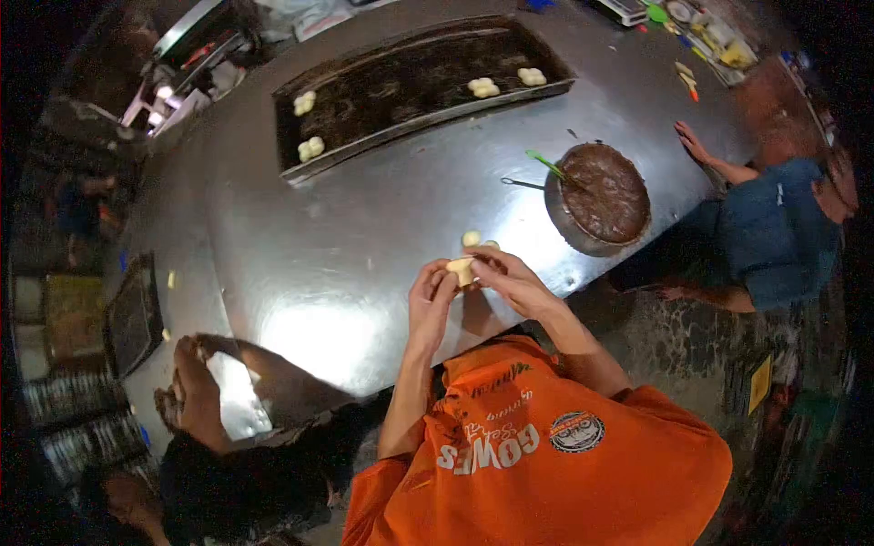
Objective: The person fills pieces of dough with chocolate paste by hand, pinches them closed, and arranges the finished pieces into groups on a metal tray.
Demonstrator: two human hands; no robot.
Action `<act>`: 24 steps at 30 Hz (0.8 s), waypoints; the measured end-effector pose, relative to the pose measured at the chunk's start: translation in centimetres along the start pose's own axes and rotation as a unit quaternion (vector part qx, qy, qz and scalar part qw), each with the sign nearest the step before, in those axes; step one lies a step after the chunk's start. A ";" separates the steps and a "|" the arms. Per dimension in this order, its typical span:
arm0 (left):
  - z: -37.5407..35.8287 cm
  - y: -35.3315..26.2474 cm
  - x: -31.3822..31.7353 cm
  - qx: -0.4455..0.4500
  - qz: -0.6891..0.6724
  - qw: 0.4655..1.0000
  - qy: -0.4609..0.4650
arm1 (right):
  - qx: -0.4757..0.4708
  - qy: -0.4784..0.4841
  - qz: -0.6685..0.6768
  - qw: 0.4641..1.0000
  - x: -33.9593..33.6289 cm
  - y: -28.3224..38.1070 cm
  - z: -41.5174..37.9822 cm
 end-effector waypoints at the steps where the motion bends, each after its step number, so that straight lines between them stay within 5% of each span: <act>1: 0.4 0.5 1.0 -0.002 0.001 1.000 0.013 | 0.028 0.044 0.034 0.998 0.7 0.0 -0.3; 3: 1.1 -0.4 2.2 0.107 0.105 0.989 -0.013 | 0.005 0.021 0.048 0.999 -0.2 0.7 -0.7; 9: 1.6 -1.0 6.0 0.104 0.094 0.990 -0.029 | 0.014 0.001 0.270 0.963 -4.3 0.9 -2.3; 12: 1.6 -0.8 8.0 0.083 0.269 0.960 0.015 | 0.057 -0.015 0.349 0.935 -6.2 1.0 -3.4; 15: 1.8 -0.2 9.8 0.115 0.324 0.937 0.069 | 0.073 -0.004 0.254 0.964 -8.9 3.1 -4.5; 17: 1.7 -1.2 11.3 0.166 0.364 0.913 0.080 | 0.000 -0.084 0.072 0.994 -13.2 6.7 -4.5; 18: 1.8 -1.0 11.6 0.163 0.366 0.913 0.080 | -0.084 -0.066 -0.126 0.986 -14.7 9.8 -4.1; 20: 2.3 0.2 11.4 0.095 0.337 0.934 0.071 | -0.174 -0.080 -0.453 0.871 -15.3 14.9 -4.5; 21: 2.4 0.3 11.6 0.092 0.338 0.934 0.069 | -0.137 -0.095 -0.522 0.836 -15.9 15.8 -4.4; 23: 2.6 0.5 11.9 0.089 0.337 0.935 0.062 | -0.249 -0.038 -0.604 0.756 -16.7 16.2 -3.9; 24: 2.8 0.5 11.9 0.086 0.338 0.935 0.058 | -0.248 -0.033 -0.603 0.757 -17.7 15.6 -3.6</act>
Point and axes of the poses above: each hand's wrist, its own z-axis towards the middle knuckle, its own x-axis out of the palm, y = z × x, the point moved 9 cm from there along z, towards the middle knuckle, and after that the axes turned 11 degrees about z, right-handed, at the moved point
